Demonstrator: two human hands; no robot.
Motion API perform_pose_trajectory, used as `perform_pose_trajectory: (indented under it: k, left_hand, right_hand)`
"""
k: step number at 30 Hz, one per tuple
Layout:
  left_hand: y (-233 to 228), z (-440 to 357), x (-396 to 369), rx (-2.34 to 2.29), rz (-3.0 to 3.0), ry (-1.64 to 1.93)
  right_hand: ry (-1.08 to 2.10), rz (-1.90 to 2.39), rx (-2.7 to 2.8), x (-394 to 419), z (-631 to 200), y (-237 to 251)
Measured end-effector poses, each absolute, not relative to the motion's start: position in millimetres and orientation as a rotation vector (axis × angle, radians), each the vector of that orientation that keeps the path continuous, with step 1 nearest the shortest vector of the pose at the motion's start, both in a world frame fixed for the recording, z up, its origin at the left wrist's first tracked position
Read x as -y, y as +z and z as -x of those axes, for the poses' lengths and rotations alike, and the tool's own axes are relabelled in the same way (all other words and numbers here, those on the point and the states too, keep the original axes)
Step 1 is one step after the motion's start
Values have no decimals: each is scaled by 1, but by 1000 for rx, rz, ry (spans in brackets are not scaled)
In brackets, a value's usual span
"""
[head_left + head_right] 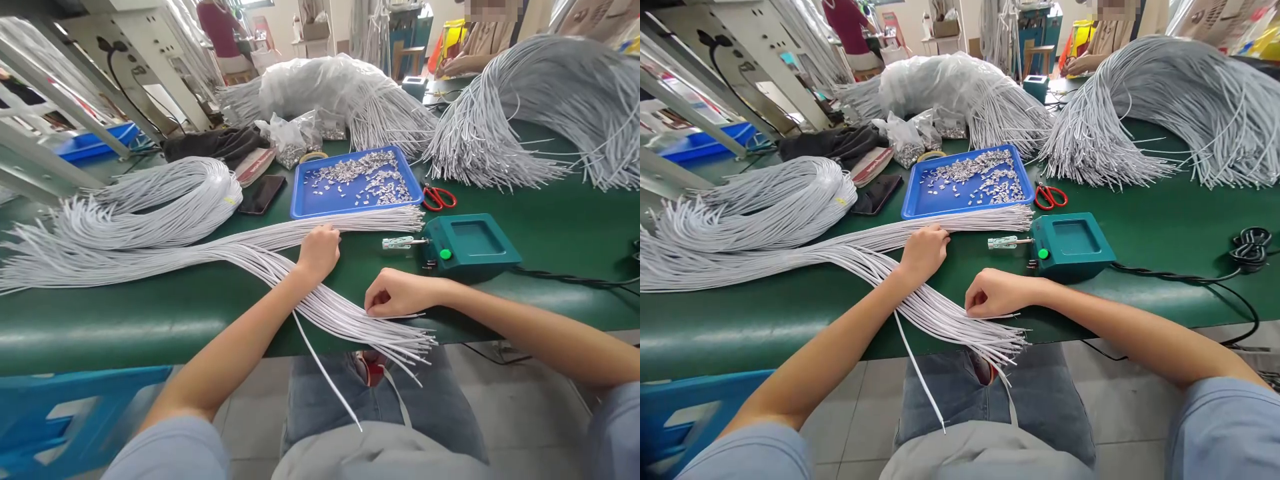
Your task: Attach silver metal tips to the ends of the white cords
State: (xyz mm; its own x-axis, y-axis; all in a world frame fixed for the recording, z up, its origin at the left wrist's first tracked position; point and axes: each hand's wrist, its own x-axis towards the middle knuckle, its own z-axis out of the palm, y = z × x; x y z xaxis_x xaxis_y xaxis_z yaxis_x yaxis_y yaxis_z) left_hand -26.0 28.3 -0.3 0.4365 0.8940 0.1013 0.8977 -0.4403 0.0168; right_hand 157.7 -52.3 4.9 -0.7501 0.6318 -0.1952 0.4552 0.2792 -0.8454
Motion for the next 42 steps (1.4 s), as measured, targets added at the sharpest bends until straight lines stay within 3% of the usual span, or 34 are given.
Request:
perform_pose_trajectory:
  k: [42]
  left_hand:
    - [-3, 6, 4, 1655, 2491, 172]
  right_hand:
    - [1441, 953, 2341, 51, -157, 1]
